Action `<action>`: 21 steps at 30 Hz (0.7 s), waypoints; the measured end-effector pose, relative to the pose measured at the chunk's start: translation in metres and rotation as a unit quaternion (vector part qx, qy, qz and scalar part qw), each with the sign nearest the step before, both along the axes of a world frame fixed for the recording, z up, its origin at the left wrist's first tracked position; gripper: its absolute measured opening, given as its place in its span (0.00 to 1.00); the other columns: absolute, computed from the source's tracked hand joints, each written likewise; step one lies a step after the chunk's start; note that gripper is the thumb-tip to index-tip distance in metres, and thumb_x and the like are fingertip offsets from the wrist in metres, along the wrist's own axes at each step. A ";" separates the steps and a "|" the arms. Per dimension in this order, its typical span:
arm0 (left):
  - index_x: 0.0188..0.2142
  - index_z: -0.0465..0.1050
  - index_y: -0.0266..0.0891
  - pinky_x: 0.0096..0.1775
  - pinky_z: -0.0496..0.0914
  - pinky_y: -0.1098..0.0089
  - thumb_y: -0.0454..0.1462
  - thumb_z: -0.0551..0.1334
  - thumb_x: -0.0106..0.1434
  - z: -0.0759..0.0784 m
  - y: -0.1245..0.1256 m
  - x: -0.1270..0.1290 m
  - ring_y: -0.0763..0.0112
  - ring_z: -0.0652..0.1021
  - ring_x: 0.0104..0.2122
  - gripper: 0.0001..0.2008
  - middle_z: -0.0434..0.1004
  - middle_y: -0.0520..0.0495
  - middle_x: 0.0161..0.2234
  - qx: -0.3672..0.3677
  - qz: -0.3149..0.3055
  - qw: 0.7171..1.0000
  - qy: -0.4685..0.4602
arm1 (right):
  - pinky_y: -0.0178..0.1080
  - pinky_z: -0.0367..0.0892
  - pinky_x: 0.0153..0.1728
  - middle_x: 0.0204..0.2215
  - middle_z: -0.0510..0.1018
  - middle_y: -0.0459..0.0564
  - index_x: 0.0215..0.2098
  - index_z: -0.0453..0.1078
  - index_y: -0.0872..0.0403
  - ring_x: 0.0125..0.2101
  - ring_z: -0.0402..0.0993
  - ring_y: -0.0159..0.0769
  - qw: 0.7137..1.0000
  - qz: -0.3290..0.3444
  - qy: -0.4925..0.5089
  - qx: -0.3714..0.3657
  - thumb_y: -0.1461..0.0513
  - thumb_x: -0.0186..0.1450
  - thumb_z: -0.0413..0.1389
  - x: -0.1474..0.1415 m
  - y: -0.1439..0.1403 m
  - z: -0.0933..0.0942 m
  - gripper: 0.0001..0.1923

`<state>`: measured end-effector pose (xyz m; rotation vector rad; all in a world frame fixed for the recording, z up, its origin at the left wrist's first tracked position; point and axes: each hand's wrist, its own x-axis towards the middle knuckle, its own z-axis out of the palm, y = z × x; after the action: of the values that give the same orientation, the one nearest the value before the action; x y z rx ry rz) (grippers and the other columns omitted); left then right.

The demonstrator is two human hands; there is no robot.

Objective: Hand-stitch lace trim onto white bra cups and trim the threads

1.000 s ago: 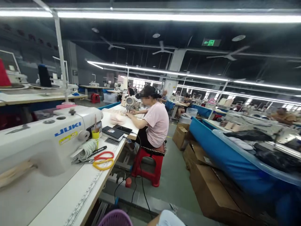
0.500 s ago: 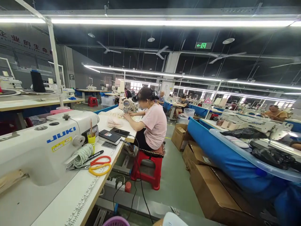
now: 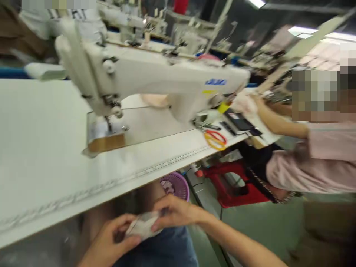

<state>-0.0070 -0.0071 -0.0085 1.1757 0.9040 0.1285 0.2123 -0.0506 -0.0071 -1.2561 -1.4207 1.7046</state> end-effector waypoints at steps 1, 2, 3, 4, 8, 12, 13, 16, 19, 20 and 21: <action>0.41 0.74 0.38 0.43 0.68 0.68 0.52 0.70 0.46 -0.002 -0.001 -0.006 0.62 0.77 0.37 0.27 0.80 0.46 0.33 -0.023 0.008 0.999 -0.023 | 0.29 0.52 0.22 0.20 0.65 0.40 0.25 0.68 0.58 0.22 0.57 0.25 1.000 0.005 -0.005 0.011 0.49 0.55 0.62 0.001 0.001 0.001 0.20; 0.42 0.73 0.38 0.43 0.67 0.69 0.51 0.70 0.47 -0.004 -0.001 -0.009 0.62 0.77 0.38 0.27 0.81 0.46 0.35 -0.037 0.011 0.999 -0.038 | 0.29 0.52 0.22 0.20 0.65 0.40 0.25 0.68 0.59 0.22 0.58 0.25 1.000 0.013 -0.008 0.025 0.49 0.56 0.61 0.002 0.001 0.004 0.20; 0.43 0.72 0.37 0.42 0.67 0.70 0.49 0.70 0.49 -0.005 -0.001 -0.010 0.63 0.77 0.38 0.26 0.81 0.45 0.36 -0.046 0.014 0.998 -0.049 | 0.29 0.52 0.22 0.21 0.66 0.41 0.25 0.68 0.59 0.23 0.59 0.25 0.999 0.021 -0.011 0.037 0.49 0.57 0.61 0.002 0.001 0.007 0.21; 0.43 0.72 0.37 0.42 0.66 0.71 0.48 0.69 0.50 -0.006 0.001 -0.011 0.63 0.77 0.38 0.25 0.81 0.44 0.37 -0.046 0.012 0.998 -0.051 | 0.29 0.53 0.23 0.21 0.66 0.42 0.25 0.68 0.59 0.23 0.60 0.26 0.998 0.029 -0.016 0.052 0.49 0.58 0.60 0.001 0.000 0.011 0.21; 0.41 0.73 0.35 0.40 0.66 0.72 0.47 0.69 0.50 -0.003 0.004 -0.008 0.64 0.76 0.36 0.23 0.80 0.44 0.35 -0.030 0.000 0.999 -0.034 | 0.29 0.54 0.24 0.22 0.66 0.43 0.24 0.68 0.59 0.23 0.61 0.26 0.994 0.040 -0.043 0.097 0.47 0.60 0.58 -0.005 0.000 0.021 0.22; 0.39 0.76 0.36 0.39 0.66 0.73 0.49 0.68 0.51 -0.001 0.003 -0.010 0.64 0.76 0.35 0.21 0.80 0.45 0.34 -0.001 0.002 1.000 -0.030 | 0.30 0.53 0.25 0.22 0.66 0.42 0.25 0.68 0.58 0.24 0.61 0.27 0.990 0.041 -0.072 0.116 0.48 0.61 0.58 -0.007 0.001 0.020 0.20; 0.37 0.77 0.36 0.38 0.66 0.73 0.50 0.67 0.52 -0.002 0.002 -0.011 0.65 0.75 0.34 0.20 0.80 0.46 0.33 0.008 0.004 1.000 -0.029 | 0.31 0.54 0.26 0.22 0.66 0.42 0.25 0.68 0.58 0.24 0.62 0.27 0.989 0.040 -0.076 0.117 0.49 0.61 0.58 -0.007 0.001 0.019 0.20; 0.34 0.78 0.36 0.35 0.66 0.74 0.51 0.66 0.53 -0.007 -0.001 -0.013 0.67 0.74 0.31 0.19 0.79 0.46 0.30 0.012 0.011 1.000 -0.025 | 0.31 0.54 0.27 0.22 0.66 0.42 0.25 0.68 0.57 0.25 0.62 0.28 0.989 0.037 -0.078 0.116 0.49 0.60 0.59 -0.007 0.000 0.016 0.20; 0.32 0.79 0.37 0.33 0.66 0.75 0.51 0.67 0.52 -0.012 -0.004 -0.014 0.68 0.73 0.30 0.19 0.78 0.47 0.29 0.008 0.027 0.999 -0.021 | 0.31 0.55 0.27 0.22 0.66 0.43 0.25 0.67 0.57 0.25 0.63 0.29 0.989 0.040 -0.077 0.117 0.47 0.60 0.58 -0.006 -0.001 0.014 0.22; 0.31 0.80 0.37 0.33 0.66 0.75 0.51 0.67 0.51 -0.013 -0.004 -0.014 0.68 0.73 0.29 0.19 0.78 0.47 0.28 0.008 0.030 0.999 -0.021 | 0.31 0.55 0.27 0.22 0.67 0.43 0.24 0.67 0.57 0.25 0.63 0.29 0.990 0.042 -0.076 0.115 0.46 0.60 0.58 -0.006 -0.001 0.013 0.22; 0.31 0.80 0.37 0.33 0.66 0.75 0.51 0.67 0.51 -0.014 -0.004 -0.014 0.69 0.73 0.29 0.19 0.78 0.47 0.28 0.008 0.032 0.999 -0.019 | 0.31 0.55 0.27 0.22 0.67 0.43 0.24 0.67 0.58 0.25 0.63 0.29 0.990 0.045 -0.075 0.109 0.46 0.60 0.58 -0.005 -0.001 0.013 0.22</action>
<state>-0.0211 -0.0112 -0.0222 1.1561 0.9084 0.2108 0.2071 -0.0519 0.0056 -1.2344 -1.7256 1.4887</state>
